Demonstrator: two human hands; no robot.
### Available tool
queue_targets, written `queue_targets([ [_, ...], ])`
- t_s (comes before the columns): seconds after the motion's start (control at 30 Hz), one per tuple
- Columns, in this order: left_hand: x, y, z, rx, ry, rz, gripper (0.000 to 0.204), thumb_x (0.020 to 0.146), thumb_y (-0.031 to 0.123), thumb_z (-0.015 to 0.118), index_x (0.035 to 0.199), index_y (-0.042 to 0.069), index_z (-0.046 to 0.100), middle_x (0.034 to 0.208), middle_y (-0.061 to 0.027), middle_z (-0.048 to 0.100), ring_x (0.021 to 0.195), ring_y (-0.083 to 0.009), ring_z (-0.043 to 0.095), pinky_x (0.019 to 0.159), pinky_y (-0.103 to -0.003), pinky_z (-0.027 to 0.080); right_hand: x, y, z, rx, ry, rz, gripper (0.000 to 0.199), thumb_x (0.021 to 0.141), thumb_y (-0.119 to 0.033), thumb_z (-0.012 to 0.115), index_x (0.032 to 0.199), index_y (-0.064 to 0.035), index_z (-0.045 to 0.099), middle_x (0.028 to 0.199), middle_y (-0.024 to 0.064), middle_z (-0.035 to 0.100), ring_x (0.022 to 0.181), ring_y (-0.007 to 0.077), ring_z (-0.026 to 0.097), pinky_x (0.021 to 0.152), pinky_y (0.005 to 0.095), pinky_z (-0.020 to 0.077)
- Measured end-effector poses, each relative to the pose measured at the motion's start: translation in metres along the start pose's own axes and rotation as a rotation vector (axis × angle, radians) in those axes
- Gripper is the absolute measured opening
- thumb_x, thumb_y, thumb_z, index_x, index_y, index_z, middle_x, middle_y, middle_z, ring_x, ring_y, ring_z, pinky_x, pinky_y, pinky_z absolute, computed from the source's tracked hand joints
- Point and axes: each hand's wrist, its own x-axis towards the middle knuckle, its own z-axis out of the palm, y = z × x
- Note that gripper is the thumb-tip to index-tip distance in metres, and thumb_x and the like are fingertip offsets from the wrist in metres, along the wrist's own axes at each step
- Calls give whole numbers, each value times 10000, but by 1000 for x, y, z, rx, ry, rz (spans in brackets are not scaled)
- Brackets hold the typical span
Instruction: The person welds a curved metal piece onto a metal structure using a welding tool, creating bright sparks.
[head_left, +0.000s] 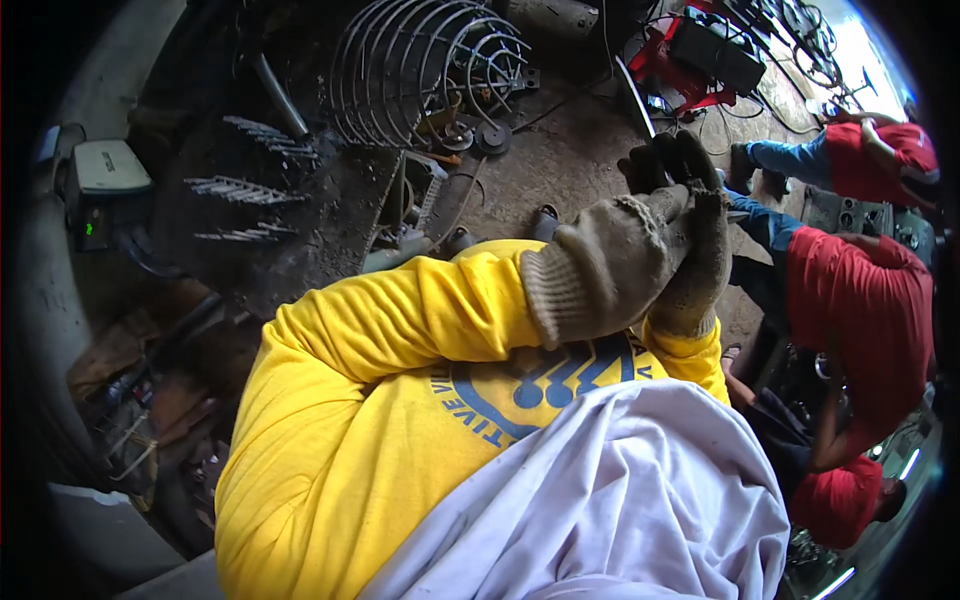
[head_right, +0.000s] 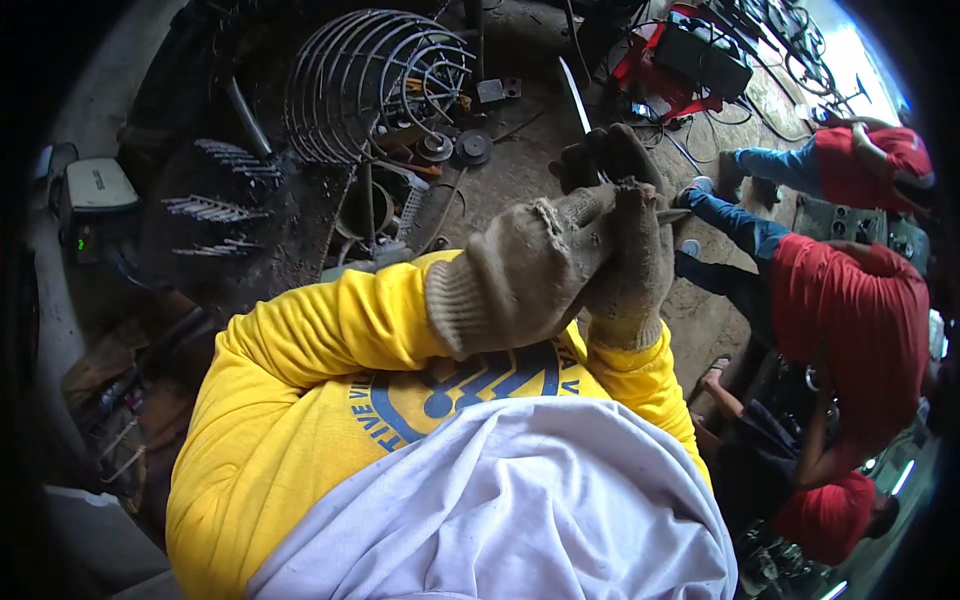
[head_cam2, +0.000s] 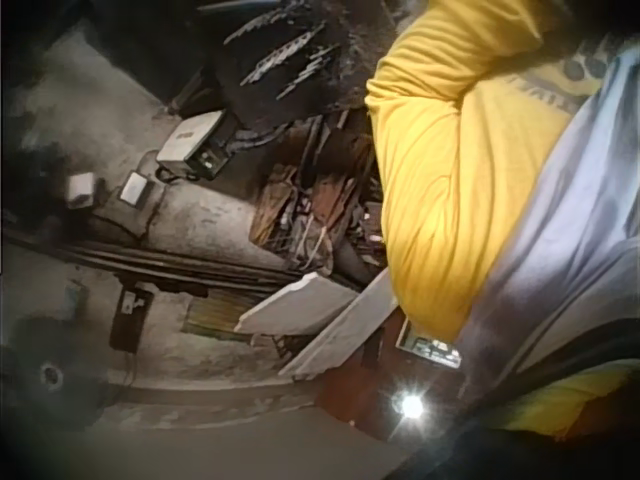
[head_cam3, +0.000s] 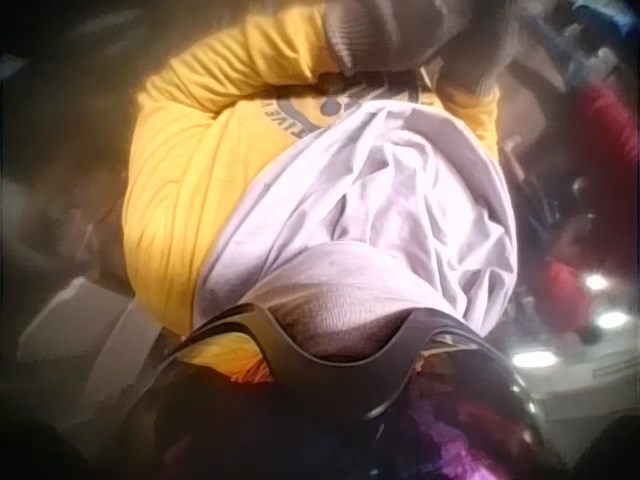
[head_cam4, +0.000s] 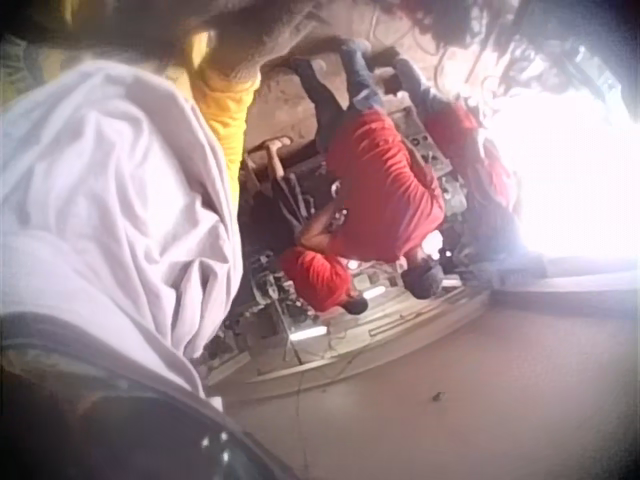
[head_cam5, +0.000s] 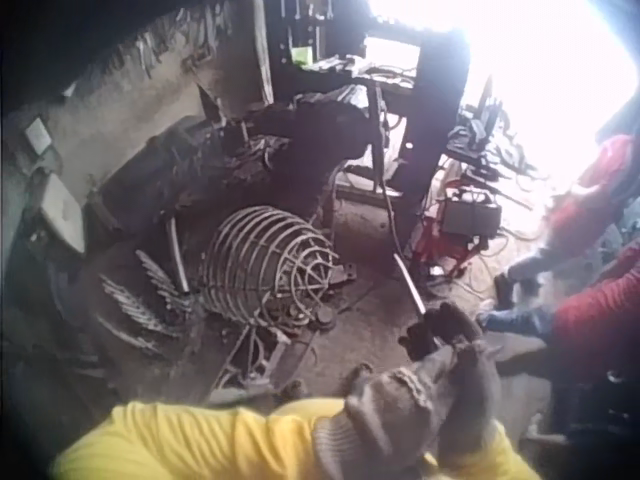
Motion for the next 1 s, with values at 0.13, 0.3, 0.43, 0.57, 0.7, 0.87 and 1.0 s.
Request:
queue_targets([
  [0.13, -2, -1, -9, -41, -32, -9, 385, 834, 84, 706, 1202, -9, 640, 1196, -239, 668, 926, -365, 722, 774, -409, 601, 24, -31, -13, -28, -163, 109, 558, 1002, -166, 539, 1503, 37, 402, 1419, 228, 562, 1221, 348, 617, 1036, 451, 505],
  [0.3, -18, -39, -45, 437, 310, 14, 400, 895, 257, 744, 1181, -3, 641, 1128, -172, 715, 867, -284, 743, 741, -396, 609, 83, -45, -27, -168, -401, 172, 585, 950, -92, 566, 1497, 40, 411, 1364, 224, 609, 941, 261, 693, 781, 342, 588],
  [0.43, -64, -61, -68, 947, 541, -604, 623, 864, 405, 802, 1270, -19, 594, 1247, -231, 650, 1111, -340, 676, 922, -435, 570, 126, -53, -22, -305, -615, 300, 591, 932, -96, 581, 1490, 29, 433, 1290, 203, 663, 735, 160, 648, 624, 246, 530],
  [0.57, -86, -86, -61, 1026, 570, -769, 826, 803, 476, 842, 1369, -30, 516, 1327, -251, 599, 1221, -360, 614, 1018, -444, 520, 152, -53, -8, -474, -648, 337, 568, 922, -92, 586, 1467, 19, 474, 1197, 168, 709, 716, 144, 655, 591, 225, 520],
  [0.7, -90, -98, -51, 1008, 563, -881, 946, 745, 519, 872, 1422, -5, 468, 1368, -234, 565, 1247, -370, 584, 1031, -447, 505, 162, -58, 8, -588, -573, 310, 488, 932, -64, 569, 1413, 18, 543, 1157, 146, 725, 688, 144, 661, 564, 231, 522],
  [0.87, -94, -97, -52, 993, 549, -798, 915, 751, 502, 876, 1412, 10, 479, 1367, -229, 552, 1270, -381, 557, 1047, -461, 502, 157, -68, 29, -721, -626, 228, 429, 981, -112, 552, 1392, 6, 568, 1125, 111, 740, 662, 111, 657, 548, 214, 507],
  [1.0, -94, -97, -53, 1016, 540, -763, 881, 739, 502, 883, 1408, 74, 502, 1382, -220, 532, 1267, -401, 547, 1031, -479, 511, 159, -67, 40, -680, -611, 218, 381, 993, -96, 552, 1362, -11, 594, 1110, 118, 746, 696, 123, 682, 550, 218, 520],
])
